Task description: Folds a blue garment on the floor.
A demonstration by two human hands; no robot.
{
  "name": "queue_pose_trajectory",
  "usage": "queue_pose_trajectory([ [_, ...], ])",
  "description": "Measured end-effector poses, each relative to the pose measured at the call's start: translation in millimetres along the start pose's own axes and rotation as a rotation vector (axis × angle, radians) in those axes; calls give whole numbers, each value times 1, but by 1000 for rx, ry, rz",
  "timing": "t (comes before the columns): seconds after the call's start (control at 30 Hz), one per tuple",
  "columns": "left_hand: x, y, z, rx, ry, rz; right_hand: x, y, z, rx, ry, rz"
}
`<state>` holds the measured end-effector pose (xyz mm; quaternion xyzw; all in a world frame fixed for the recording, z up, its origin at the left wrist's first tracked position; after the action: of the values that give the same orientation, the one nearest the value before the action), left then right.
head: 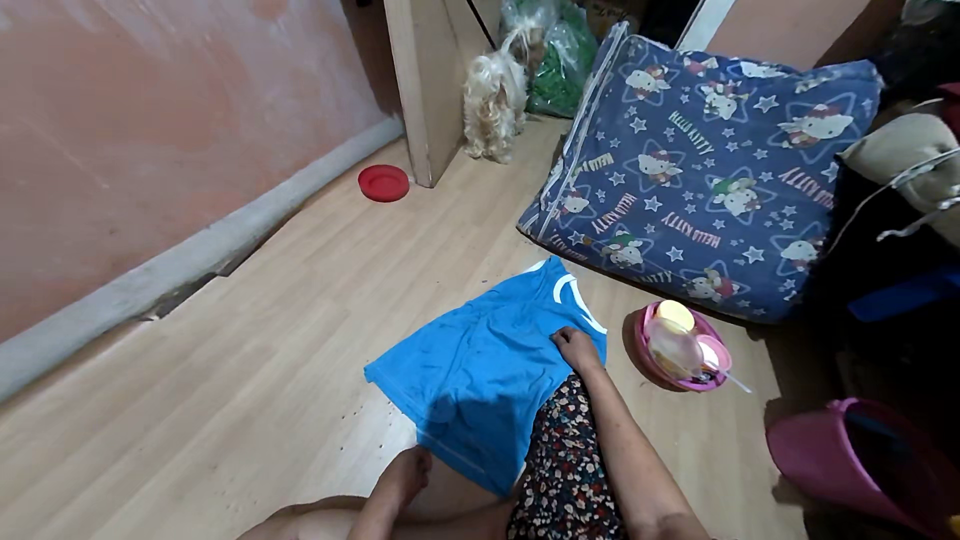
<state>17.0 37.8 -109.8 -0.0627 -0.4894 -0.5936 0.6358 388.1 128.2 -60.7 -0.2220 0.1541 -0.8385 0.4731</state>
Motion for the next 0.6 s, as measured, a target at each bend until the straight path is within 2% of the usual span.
queue_pose_trajectory([
  [0.6, -6, -9, -3, 48, 5, 4, -2, 1, -1, -6, -6, -16],
])
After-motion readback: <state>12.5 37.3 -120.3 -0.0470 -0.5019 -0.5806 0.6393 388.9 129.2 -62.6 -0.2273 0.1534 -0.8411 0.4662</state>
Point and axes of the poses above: each hand's wrist, its own x-axis away from the middle knuckle, its own z-axis out of the back of the hand, y = z × x, the point moved 2 cm from there along -x, towards the middle knuckle, and after that the axes turned 12 degrees about y, right-handed, at the moved point
